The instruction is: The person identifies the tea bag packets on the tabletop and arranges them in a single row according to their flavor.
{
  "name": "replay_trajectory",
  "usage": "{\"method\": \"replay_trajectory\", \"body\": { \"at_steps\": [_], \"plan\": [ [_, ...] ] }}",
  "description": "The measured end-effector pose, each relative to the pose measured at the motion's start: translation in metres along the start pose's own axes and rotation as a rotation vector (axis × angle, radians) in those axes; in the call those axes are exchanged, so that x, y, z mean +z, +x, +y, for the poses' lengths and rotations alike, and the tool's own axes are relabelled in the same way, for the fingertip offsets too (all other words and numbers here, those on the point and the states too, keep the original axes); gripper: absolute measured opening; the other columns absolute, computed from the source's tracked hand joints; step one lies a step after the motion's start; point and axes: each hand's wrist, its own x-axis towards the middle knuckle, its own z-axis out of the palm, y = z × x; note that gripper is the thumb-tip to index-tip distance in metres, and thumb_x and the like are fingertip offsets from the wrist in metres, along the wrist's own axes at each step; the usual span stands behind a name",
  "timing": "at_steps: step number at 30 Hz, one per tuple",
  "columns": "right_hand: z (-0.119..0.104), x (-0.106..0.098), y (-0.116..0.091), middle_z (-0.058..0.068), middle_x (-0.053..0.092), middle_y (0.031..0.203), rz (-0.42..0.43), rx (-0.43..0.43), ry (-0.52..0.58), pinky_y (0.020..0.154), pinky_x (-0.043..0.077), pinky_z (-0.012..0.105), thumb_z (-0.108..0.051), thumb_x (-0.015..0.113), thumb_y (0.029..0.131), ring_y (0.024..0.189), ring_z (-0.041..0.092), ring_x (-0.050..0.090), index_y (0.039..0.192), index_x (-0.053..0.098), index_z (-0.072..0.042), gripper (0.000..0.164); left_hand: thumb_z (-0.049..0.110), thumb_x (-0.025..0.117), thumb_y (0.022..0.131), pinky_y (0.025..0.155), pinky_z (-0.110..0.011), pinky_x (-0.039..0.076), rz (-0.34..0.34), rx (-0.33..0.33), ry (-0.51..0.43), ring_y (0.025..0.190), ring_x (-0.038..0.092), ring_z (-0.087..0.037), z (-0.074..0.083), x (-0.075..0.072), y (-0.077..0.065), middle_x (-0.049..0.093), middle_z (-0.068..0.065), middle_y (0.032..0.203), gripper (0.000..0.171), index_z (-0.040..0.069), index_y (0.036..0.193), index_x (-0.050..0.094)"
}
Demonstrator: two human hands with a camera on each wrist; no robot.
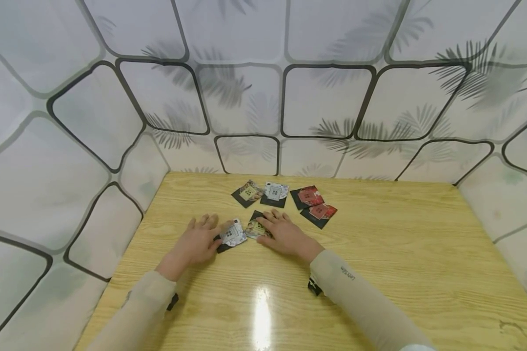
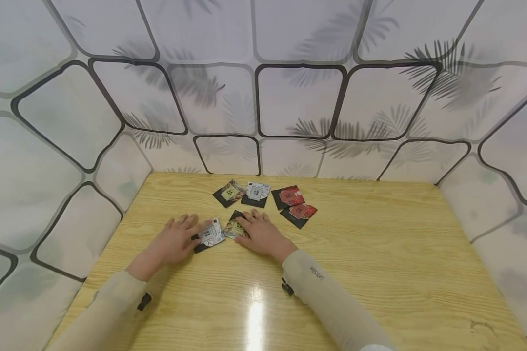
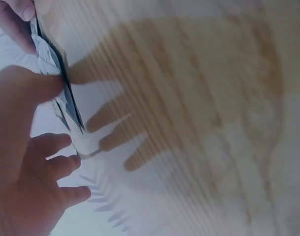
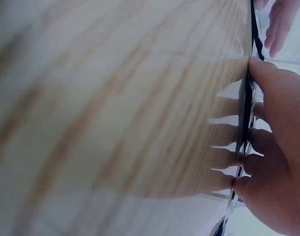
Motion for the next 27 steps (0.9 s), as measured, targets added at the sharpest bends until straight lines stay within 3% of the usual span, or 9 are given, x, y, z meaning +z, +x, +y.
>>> {"method": "replay_trajectory", "body": {
  "at_steps": [8,13,20,27],
  "plan": [
    [0.001,0.002,0.0,0.019,0.03,0.172,0.003,0.01,0.009,0.13,0.017,0.063,-0.051,0.051,0.11,0.162,0.044,0.018,0.165,0.038,-0.014,0.068,0.04,0.053,0.109,0.12,-0.077,0.027,-0.085,0.024,-0.016,0.153,0.034,-0.055,0.007,0.008,0.001,0.035,-0.026,0.168,0.064,0.025,0.168,0.033],
    [0.0,0.003,-0.001,0.018,0.029,0.173,0.004,0.016,0.016,0.131,0.016,0.063,-0.051,0.051,0.11,0.163,0.043,0.018,0.165,0.037,-0.015,0.068,0.039,0.049,0.109,0.122,-0.075,0.024,-0.068,0.056,-0.024,0.156,0.029,-0.052,0.013,0.014,0.001,0.03,-0.017,0.172,0.064,0.024,0.168,0.032],
    [0.001,0.004,-0.001,0.019,0.03,0.172,0.014,0.016,0.024,0.13,0.017,0.064,-0.05,0.051,0.11,0.163,0.043,0.018,0.165,0.039,-0.015,0.066,0.045,0.05,0.109,0.124,-0.072,0.024,-0.035,0.076,-0.007,0.157,0.03,-0.047,0.02,0.015,0.0,0.035,-0.011,0.171,0.066,0.016,0.166,0.037],
    [0.002,0.003,0.0,0.018,0.029,0.173,0.006,0.02,0.028,0.131,0.015,0.063,-0.051,0.051,0.11,0.163,0.043,0.016,0.165,0.037,-0.016,0.067,0.051,0.047,0.11,0.125,-0.069,0.024,-0.076,0.049,-0.007,0.155,0.036,-0.045,0.022,0.016,-0.004,0.039,-0.011,0.169,0.07,0.013,0.167,0.034]
  ]
}}
